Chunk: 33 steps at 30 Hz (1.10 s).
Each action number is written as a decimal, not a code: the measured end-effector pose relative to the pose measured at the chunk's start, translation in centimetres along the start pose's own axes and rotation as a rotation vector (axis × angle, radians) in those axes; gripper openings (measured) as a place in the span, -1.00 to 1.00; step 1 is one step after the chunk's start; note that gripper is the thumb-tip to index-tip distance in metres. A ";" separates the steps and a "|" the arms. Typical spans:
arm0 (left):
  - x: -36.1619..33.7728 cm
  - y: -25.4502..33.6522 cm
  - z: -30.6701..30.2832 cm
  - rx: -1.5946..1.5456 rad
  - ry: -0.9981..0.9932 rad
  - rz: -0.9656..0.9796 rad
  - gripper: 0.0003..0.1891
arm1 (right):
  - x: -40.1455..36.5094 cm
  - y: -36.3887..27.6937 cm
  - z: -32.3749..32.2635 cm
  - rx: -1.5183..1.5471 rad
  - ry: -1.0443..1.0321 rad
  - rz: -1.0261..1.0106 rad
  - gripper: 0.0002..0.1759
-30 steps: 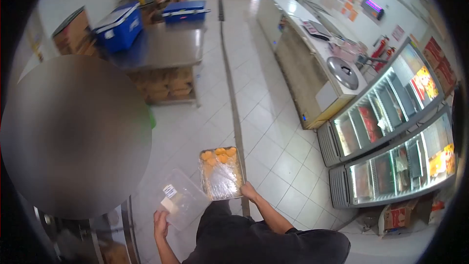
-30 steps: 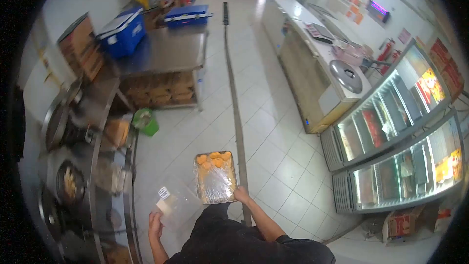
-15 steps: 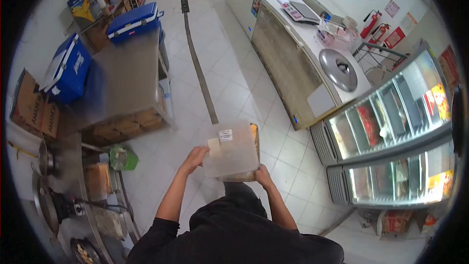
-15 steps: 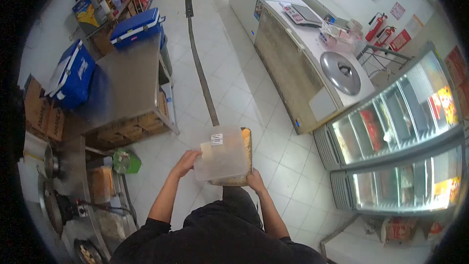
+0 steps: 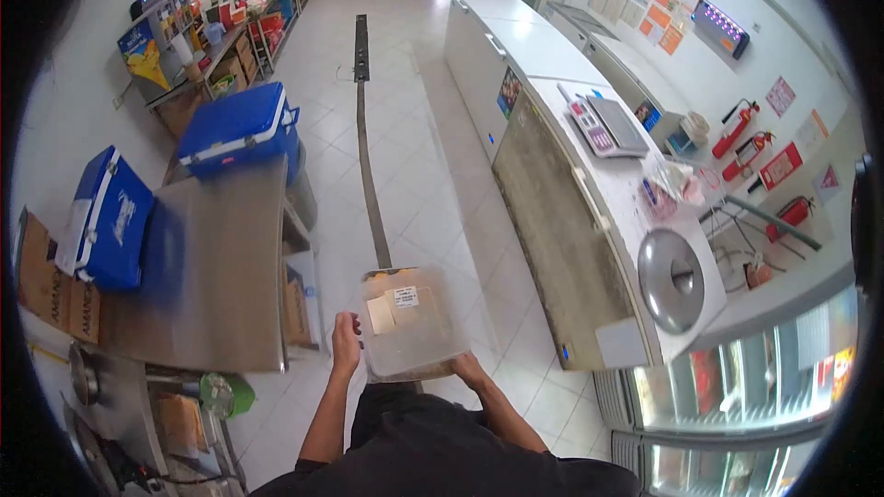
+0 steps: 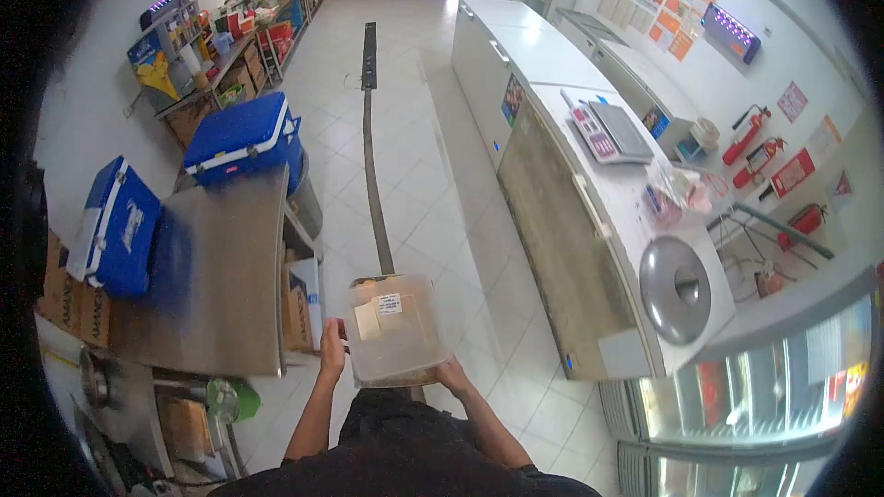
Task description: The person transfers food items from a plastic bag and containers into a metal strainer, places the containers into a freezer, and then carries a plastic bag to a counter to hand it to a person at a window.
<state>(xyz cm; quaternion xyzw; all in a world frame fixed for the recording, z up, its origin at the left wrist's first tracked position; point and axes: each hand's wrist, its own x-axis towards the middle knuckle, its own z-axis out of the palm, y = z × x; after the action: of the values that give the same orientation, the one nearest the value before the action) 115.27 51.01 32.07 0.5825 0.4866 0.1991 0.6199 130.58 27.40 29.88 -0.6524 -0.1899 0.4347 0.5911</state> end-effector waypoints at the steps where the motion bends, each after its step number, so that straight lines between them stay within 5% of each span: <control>1: 3.1 0.4 0.7 -0.084 -0.036 -0.026 -0.51 | 3.0 -1.6 -0.6 -0.044 0.019 0.013 -0.51; 5: 15.2 3.9 4.0 -0.556 -0.568 -0.230 -0.43 | 16.7 -7.7 -3.7 -0.061 -0.034 0.057 -0.48; 12: 35.8 16.9 11.1 -0.473 -0.871 -0.232 -0.61 | 37.6 -17.6 -12.2 -0.114 -0.105 -0.038 -0.47; 21: 62.0 26.2 23.9 -0.488 -0.840 -0.298 -0.58 | 66.1 -25.8 -25.9 0.024 -0.356 0.239 -0.46; 25: 71.2 32.6 28.8 -0.627 -0.782 -0.248 -0.30 | 78.9 -32.9 -31.2 -0.077 -0.446 0.198 -0.42; 28: 79.3 36.2 31.4 -0.706 -0.997 -0.004 -0.40 | 91.6 -36.3 -37.1 0.105 -0.475 0.172 -0.41; 30: 83.4 39.6 33.3 -0.711 -0.875 -0.017 -0.38 | 101.2 -36.8 -41.1 0.159 -0.303 0.162 -0.45; 33: 91.6 41.7 35.5 -0.654 -0.694 -0.108 -0.39 | 115.4 -35.6 -47.9 -0.356 0.193 0.035 -0.63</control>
<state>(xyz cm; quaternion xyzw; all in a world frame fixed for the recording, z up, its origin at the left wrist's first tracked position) 199.26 116.84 30.88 0.3627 0.1923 0.1029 0.9060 241.43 94.35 19.97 -0.7885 -0.1949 0.3398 0.4741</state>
